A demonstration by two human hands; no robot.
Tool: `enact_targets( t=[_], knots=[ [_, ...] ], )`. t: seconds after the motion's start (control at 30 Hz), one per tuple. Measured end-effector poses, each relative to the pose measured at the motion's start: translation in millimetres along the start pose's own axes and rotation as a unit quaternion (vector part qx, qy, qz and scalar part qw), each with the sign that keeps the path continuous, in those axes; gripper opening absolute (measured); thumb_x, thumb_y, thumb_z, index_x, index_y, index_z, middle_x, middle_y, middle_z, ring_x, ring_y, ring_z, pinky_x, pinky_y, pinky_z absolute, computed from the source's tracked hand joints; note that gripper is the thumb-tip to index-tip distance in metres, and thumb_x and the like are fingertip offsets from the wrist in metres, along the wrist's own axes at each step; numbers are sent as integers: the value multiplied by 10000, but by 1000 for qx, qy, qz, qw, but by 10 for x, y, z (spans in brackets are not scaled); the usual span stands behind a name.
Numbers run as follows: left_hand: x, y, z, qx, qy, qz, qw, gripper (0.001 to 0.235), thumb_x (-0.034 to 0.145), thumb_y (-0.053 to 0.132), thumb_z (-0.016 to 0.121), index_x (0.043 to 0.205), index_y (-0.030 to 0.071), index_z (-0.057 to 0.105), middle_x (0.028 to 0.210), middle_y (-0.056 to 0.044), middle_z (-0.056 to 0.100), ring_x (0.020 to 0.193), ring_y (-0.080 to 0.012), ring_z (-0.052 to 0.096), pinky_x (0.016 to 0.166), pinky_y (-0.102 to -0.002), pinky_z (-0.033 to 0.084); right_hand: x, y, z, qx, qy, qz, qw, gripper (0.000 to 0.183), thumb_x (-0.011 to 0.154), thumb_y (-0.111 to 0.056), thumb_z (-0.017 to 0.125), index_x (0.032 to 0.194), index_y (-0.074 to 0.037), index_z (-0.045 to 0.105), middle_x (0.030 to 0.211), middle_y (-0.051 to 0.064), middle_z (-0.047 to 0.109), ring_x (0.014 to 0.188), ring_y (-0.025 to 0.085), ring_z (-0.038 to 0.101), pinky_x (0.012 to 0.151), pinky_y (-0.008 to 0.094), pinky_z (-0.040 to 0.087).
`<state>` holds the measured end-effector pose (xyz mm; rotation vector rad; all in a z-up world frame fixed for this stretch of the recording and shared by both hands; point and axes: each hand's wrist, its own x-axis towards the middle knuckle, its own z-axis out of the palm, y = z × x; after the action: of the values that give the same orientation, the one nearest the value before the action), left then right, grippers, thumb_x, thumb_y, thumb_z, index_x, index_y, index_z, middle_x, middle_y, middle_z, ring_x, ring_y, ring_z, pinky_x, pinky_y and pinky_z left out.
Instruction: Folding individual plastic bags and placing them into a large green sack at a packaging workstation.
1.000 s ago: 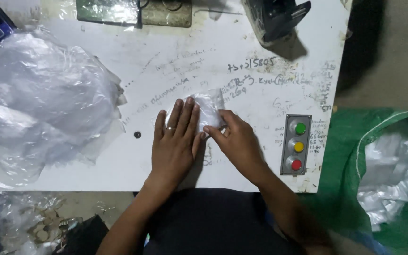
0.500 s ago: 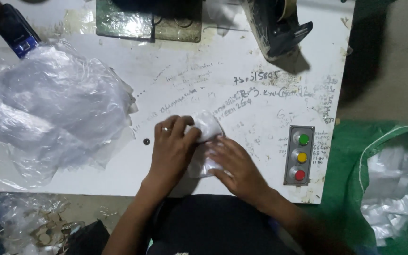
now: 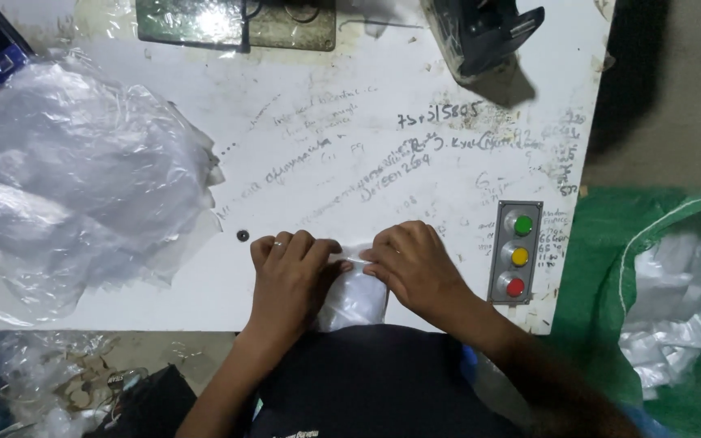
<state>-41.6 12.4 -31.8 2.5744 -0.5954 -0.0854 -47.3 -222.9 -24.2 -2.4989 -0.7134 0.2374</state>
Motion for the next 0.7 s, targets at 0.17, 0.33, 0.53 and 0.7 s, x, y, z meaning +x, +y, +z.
enact_targets(
  t=[0.17, 0.33, 0.53, 0.7],
  knots=[
    [64, 74, -66, -15, 21, -6, 1000, 129, 944, 348, 705, 907, 225, 697, 773, -9, 573, 822, -253, 603, 854, -451, 392, 88, -57, -3, 11, -18, 62, 998, 289, 1075, -357, 496, 1131, -130, 665, 928, 50, 558, 878, 269, 553, 761, 396, 452],
    [39, 71, -30, -9, 11, -22, 1000, 172, 941, 372, 704, 921, 201, 713, 814, -33, 606, 852, -284, 611, 821, -445, 392, 91, -165, -59, -1, -16, 76, 997, 276, 1073, -342, 503, 1126, -124, 665, 927, 45, 549, 863, 257, 549, 728, 380, 446],
    [81, 115, -155, -116, -8, -97, 988, 149, 882, 312, 781, 900, 174, 726, 909, -62, 669, 863, -321, 647, 779, -437, 428, 219, -170, -289, 158, -45, 184, 969, 316, 987, -275, 658, 1249, -101, 621, 938, 96, 669, 840, 251, 608, 714, 382, 511],
    [131, 201, -653, -447, -85, -293, 841, 75, 829, 154, 868, 878, 113, 828, 748, 27, 739, 578, -57, 490, 572, -221, 396, 448, -57, -1019, 454, -9, 385, 803, 275, 846, -137, 797, 1119, -109, 774, 972, 52, 735, 821, 131, 642, 688, 250, 573]
  ],
)
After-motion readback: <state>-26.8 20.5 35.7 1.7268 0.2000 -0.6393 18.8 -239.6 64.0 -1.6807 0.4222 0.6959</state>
